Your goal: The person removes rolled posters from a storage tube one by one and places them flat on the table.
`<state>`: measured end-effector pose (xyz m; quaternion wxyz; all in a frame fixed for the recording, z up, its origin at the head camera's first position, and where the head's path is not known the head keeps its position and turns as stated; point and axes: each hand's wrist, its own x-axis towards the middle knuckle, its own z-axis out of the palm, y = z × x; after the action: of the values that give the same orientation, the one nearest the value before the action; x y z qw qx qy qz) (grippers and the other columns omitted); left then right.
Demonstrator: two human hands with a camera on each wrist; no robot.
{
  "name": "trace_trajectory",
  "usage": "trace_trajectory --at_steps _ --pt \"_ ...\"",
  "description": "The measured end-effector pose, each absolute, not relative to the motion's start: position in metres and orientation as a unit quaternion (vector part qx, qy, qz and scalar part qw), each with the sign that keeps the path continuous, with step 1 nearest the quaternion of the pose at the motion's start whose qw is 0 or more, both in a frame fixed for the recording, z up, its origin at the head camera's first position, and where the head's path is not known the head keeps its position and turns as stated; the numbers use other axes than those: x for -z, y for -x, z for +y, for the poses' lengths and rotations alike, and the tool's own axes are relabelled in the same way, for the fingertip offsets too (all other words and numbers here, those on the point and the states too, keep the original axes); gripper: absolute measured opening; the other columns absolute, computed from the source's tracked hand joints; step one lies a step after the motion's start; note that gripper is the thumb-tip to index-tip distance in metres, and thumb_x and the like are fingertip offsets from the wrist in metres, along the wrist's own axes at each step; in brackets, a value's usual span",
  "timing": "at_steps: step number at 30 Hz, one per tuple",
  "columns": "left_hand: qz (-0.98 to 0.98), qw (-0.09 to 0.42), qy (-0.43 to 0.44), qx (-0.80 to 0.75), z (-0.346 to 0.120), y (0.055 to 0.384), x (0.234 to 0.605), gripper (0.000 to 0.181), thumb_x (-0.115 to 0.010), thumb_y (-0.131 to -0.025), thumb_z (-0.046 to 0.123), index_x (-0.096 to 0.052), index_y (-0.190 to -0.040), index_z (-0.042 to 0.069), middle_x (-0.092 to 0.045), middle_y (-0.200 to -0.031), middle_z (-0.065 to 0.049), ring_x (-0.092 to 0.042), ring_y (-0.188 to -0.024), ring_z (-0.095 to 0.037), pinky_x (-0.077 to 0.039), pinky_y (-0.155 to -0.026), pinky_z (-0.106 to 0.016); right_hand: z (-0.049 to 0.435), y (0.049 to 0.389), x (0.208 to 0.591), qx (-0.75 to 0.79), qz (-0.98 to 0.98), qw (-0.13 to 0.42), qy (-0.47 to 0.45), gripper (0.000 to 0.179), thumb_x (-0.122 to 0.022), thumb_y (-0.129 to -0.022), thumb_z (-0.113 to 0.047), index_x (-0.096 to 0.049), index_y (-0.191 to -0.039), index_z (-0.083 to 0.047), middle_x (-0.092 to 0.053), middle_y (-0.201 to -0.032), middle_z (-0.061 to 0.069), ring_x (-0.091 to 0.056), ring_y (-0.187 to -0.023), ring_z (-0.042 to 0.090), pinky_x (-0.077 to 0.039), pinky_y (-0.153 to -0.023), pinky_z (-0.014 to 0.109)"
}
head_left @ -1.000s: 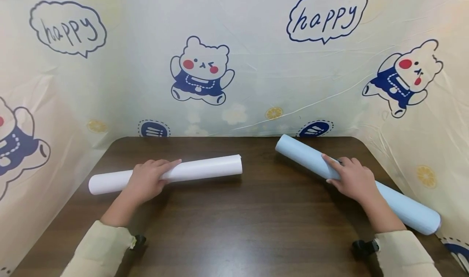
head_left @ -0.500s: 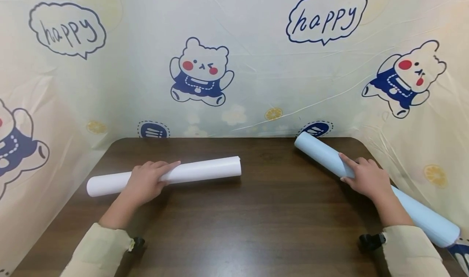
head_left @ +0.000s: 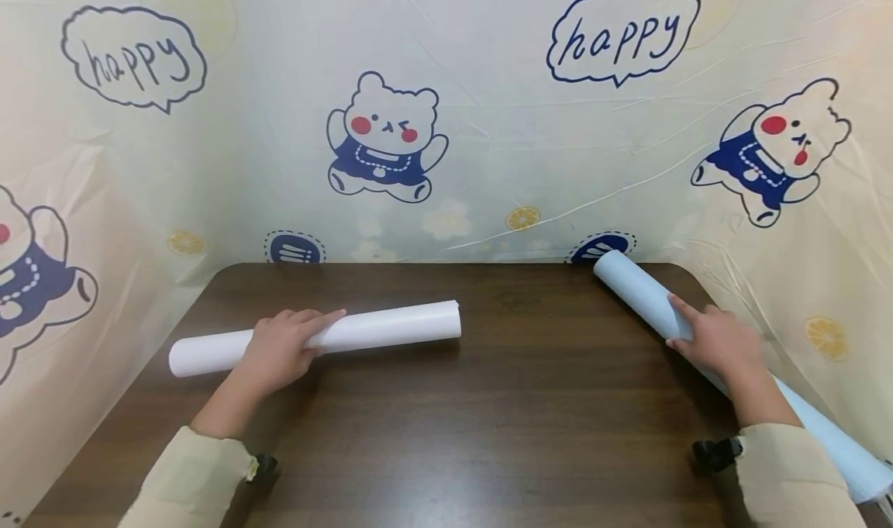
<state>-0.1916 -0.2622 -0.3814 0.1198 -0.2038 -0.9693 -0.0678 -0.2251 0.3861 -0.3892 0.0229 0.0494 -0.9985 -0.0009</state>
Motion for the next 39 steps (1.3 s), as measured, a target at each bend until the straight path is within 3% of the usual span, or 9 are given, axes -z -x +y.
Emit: trace_trajectory --at_steps 7,11,24,39 --pt "-0.968 0.123 0.207 0.064 -0.261 0.193 0.381 0.070 -0.083 -0.076 0.009 -0.056 -0.139 0.020 -0.067 -0.116 -0.012 -0.060 -0.100 -0.036 -0.047 -0.075 -0.056 0.403 0.223 0.385 -0.005 -1.000 -0.008 -0.020 0.090 -0.073 -0.081 -0.049 -0.033 -0.150 -0.007 -0.055 -0.100 0.036 -0.058 -0.080 0.045 -0.043 -0.051 0.052" --pt "-0.969 0.123 0.207 0.061 -0.262 0.194 0.380 0.069 -0.083 -0.076 0.009 -0.056 -0.139 0.019 -0.067 -0.117 -0.012 -0.060 -0.100 -0.036 -0.047 -0.074 -0.056 0.408 0.223 0.383 -0.008 -1.000 -0.017 -0.016 0.090 -0.071 -0.082 -0.050 -0.032 -0.150 -0.007 -0.055 -0.097 0.034 -0.057 -0.079 0.045 -0.042 -0.053 0.053" --pt "-0.966 0.131 0.214 0.068 -0.261 0.191 0.383 0.069 -0.083 -0.075 0.007 -0.057 -0.138 0.019 -0.067 -0.115 -0.012 -0.061 -0.098 -0.037 -0.047 -0.073 -0.056 0.408 0.223 0.389 -0.015 -1.000 0.016 0.011 0.083 -0.073 -0.081 -0.035 -0.033 -0.148 -0.004 -0.053 -0.099 0.035 -0.054 -0.077 0.052 -0.040 -0.049 0.053" --pt "-0.965 0.135 0.216 0.068 -0.259 0.189 0.384 0.070 -0.084 -0.074 0.007 -0.058 -0.137 0.019 -0.067 -0.115 -0.011 -0.061 -0.097 -0.037 -0.047 -0.073 -0.056 0.398 0.216 0.392 -0.020 -0.999 0.029 0.014 0.084 -0.074 -0.081 -0.031 -0.031 -0.148 -0.005 -0.045 -0.112 0.037 -0.047 -0.092 0.054 -0.042 -0.052 0.060"
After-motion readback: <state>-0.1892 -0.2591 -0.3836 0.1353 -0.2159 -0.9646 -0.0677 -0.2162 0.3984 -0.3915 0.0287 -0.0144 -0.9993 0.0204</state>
